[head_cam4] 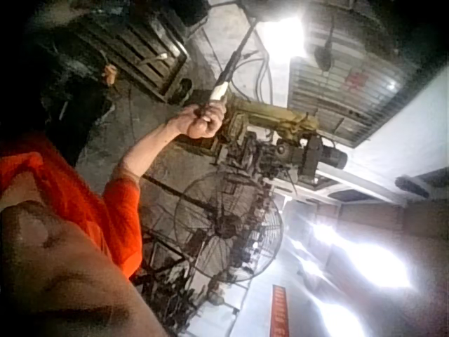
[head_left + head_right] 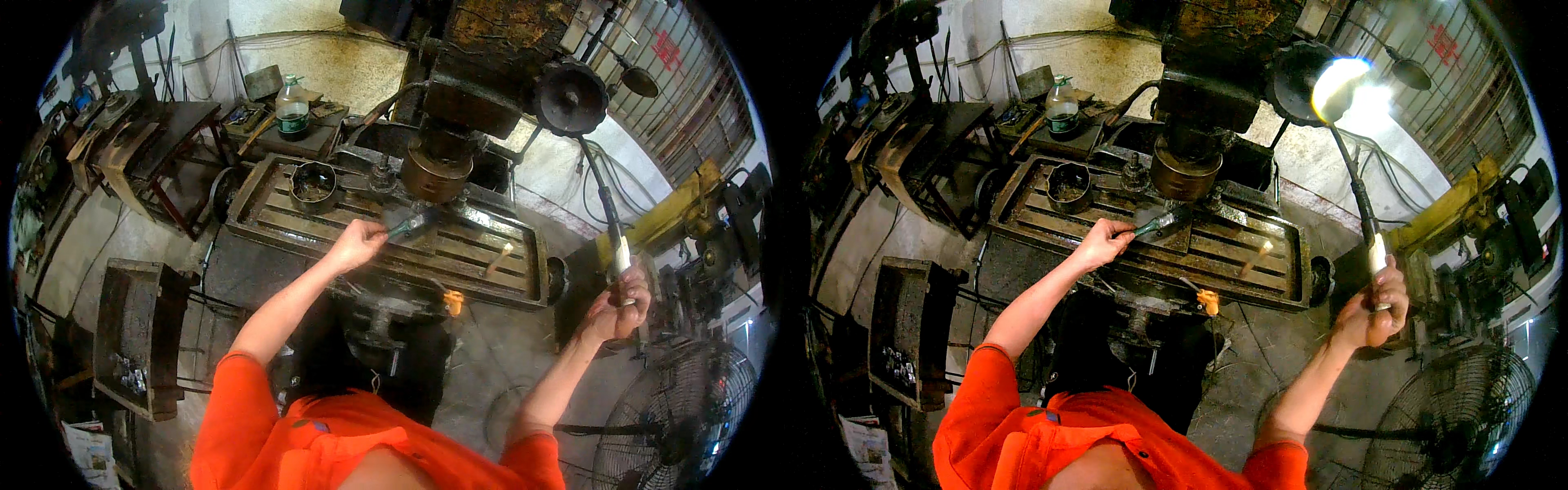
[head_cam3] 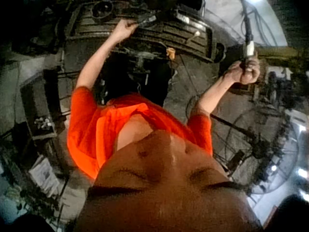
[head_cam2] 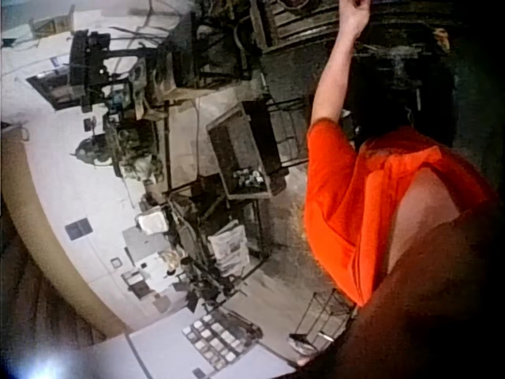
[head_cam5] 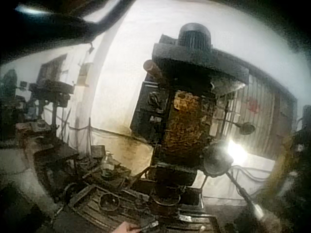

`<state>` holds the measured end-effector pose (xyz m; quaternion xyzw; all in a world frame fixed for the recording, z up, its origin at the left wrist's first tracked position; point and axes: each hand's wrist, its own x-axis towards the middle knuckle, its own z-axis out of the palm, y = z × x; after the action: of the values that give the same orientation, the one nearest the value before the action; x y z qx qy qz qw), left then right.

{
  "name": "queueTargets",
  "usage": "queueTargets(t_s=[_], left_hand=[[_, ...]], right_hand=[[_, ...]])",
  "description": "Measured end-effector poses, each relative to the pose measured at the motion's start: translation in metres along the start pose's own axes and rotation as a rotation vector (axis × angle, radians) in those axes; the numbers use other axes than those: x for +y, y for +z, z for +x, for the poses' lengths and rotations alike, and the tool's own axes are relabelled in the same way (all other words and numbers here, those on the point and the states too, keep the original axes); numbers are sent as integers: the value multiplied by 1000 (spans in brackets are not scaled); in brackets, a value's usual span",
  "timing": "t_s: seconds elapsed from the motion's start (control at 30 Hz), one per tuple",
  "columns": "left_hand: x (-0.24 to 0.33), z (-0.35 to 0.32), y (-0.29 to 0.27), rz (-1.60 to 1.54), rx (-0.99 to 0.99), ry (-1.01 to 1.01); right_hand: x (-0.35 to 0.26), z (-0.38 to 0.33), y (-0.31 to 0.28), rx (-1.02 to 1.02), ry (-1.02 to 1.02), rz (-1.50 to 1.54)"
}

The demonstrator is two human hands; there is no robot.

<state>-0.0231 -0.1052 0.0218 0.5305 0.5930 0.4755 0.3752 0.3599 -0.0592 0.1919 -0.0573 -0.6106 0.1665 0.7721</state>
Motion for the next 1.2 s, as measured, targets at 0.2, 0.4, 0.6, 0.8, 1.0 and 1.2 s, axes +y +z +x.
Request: queueTargets(t_s=[0.2, 0.4, 0.6, 0.8, 1.0, 1.2], left_hand=[[3, -4, -4, 128, 39, 66], [8, -10, -8, 160, 47, 77], [16, -11, -10, 227, 56, 70], [7, -7, -2, 333, 84, 86], [13, -10, -1, 365, 71, 91], [-11, -2, -6, 365, 70, 175]], right_hand=[[8, -10, 0, 6, -78, 73], [16, -19, -11, -48, -77, 60], [20, -26, -13, -71, -96, 48], [7, -10, -10, -73, -74, -15], [0, 3, -9, -99, -69, -60], [-5, 15, -5, -84, -37, -4]])
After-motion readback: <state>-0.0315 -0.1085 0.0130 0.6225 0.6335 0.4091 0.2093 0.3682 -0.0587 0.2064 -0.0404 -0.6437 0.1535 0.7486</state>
